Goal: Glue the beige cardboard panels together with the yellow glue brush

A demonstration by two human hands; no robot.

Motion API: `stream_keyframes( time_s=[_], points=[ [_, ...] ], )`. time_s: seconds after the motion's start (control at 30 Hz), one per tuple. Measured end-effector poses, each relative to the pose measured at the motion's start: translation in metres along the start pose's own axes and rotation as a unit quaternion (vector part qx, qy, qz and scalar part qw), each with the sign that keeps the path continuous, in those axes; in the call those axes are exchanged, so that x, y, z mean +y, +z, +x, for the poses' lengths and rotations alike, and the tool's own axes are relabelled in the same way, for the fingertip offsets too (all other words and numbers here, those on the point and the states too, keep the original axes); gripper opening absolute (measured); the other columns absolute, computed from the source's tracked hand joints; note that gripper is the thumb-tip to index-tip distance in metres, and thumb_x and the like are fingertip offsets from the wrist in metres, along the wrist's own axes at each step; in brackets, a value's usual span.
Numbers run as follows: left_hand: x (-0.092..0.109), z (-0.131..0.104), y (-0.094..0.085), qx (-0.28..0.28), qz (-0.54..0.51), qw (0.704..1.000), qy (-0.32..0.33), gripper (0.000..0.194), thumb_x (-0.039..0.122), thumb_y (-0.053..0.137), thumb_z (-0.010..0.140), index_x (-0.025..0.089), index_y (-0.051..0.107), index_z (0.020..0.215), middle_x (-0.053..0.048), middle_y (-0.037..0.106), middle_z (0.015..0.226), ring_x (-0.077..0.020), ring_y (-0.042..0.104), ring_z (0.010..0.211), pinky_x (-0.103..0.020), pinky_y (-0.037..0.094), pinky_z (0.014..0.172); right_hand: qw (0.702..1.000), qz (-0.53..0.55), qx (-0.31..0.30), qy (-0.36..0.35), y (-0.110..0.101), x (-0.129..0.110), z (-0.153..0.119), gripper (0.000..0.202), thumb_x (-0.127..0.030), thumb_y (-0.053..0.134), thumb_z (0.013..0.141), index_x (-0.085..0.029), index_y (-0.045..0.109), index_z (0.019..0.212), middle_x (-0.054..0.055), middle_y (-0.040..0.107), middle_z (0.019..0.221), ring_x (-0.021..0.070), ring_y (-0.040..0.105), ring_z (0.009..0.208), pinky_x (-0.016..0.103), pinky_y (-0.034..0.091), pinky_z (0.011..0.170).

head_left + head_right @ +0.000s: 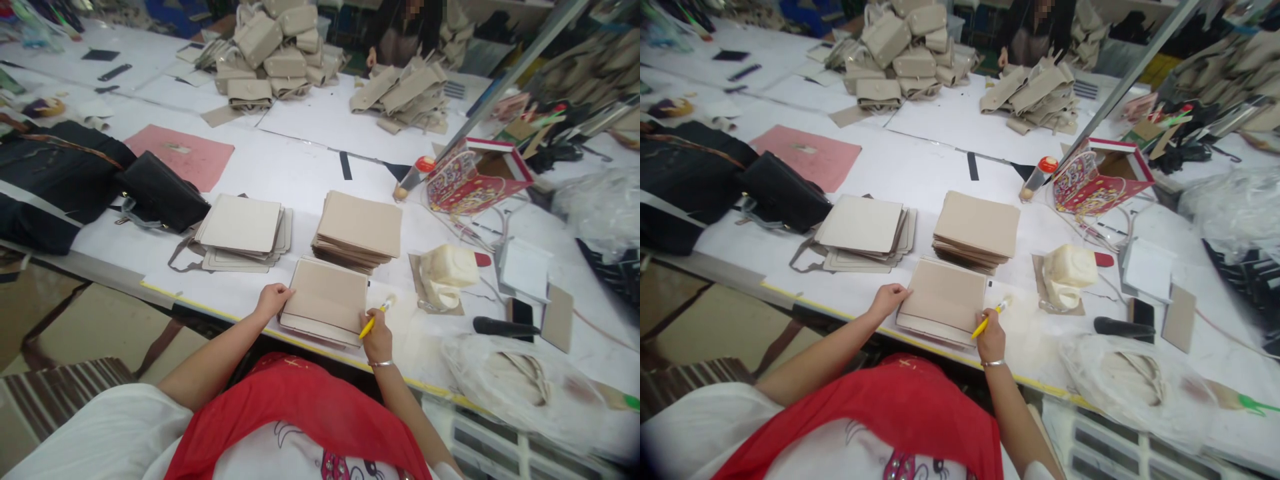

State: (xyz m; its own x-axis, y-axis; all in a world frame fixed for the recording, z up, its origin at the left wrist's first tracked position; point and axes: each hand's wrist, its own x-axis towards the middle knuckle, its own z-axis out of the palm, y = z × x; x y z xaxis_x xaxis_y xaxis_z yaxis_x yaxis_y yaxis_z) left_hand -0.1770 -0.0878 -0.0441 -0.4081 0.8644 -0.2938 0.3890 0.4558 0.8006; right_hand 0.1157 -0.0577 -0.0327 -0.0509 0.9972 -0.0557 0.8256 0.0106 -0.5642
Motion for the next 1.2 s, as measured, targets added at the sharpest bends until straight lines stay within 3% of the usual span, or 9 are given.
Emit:
stream_keyframes(
  time_s=[0.27, 0.7, 0.87, 1.07, 1.2],
  points=[
    [0.008, 0.000, -0.004, -0.022, 0.054, 0.998, 0.003, 0.035, 0.049, 0.053, 0.067, 0.018, 0.056, 0.052, 0.002, 0.055, 0.051, -0.0134, 0.049, 0.054, -0.023, 0.033, 0.054, 1.000, -0.022, -0.011, 0.005, -0.002, -0.001, 0.002, 0.030, -0.042, 0.037, 0.085, -0.017, 0.048, 0.096, 0.001, 0.055, 0.061, 0.0152, 0.051, 0.052, 0.023, 0.031, 0.051],
    [0.013, 0.008, -0.006, -0.064, 0.107, 0.992, -0.008, 0.037, 0.055, 0.055, 0.063, 0.019, 0.057, 0.052, 0.001, 0.054, 0.048, -0.0146, 0.049, 0.053, -0.024, 0.033, 0.052, 0.997, -0.048, -0.047, 0.031, -0.007, -0.004, 0.007, 0.021, -0.035, 0.040, 0.085, -0.019, 0.046, 0.097, -0.001, 0.054, 0.060, 0.0141, 0.050, 0.052, 0.022, 0.028, 0.051],
    [0.016, 0.012, -0.007, -0.066, 0.136, 0.988, -0.002, 0.035, 0.050, 0.055, 0.065, 0.019, 0.056, 0.050, 0.000, 0.055, 0.050, -0.0146, 0.049, 0.054, -0.025, 0.033, 0.053, 0.996, -0.055, -0.062, 0.018, -0.007, -0.002, 0.009, 0.020, -0.034, 0.043, 0.085, -0.019, 0.047, 0.098, -0.002, 0.051, 0.059, 0.0127, 0.045, 0.051, 0.021, 0.025, 0.051],
    [0.028, 0.025, -0.017, -0.122, 0.209, 0.970, 0.004, 0.028, 0.041, 0.062, 0.066, 0.017, 0.060, 0.052, -0.001, 0.057, 0.050, -0.0141, 0.049, 0.055, -0.025, 0.032, 0.053, 0.995, -0.079, -0.062, 0.020, -0.005, -0.004, 0.015, 0.024, -0.035, 0.049, 0.083, -0.018, 0.049, 0.101, -0.003, 0.043, 0.057, 0.0102, 0.036, 0.048, 0.021, 0.021, 0.050],
    [0.034, 0.027, -0.021, -0.130, 0.238, 0.962, 0.007, 0.026, 0.040, 0.064, 0.066, 0.017, 0.064, 0.054, -0.002, 0.058, 0.052, -0.0143, 0.049, 0.055, -0.026, 0.033, 0.054, 0.993, -0.088, -0.071, 0.017, -0.006, -0.007, 0.016, 0.024, -0.035, 0.049, 0.083, -0.018, 0.050, 0.101, -0.003, 0.042, 0.058, 0.0100, 0.033, 0.048, 0.021, 0.021, 0.051]
  ],
)
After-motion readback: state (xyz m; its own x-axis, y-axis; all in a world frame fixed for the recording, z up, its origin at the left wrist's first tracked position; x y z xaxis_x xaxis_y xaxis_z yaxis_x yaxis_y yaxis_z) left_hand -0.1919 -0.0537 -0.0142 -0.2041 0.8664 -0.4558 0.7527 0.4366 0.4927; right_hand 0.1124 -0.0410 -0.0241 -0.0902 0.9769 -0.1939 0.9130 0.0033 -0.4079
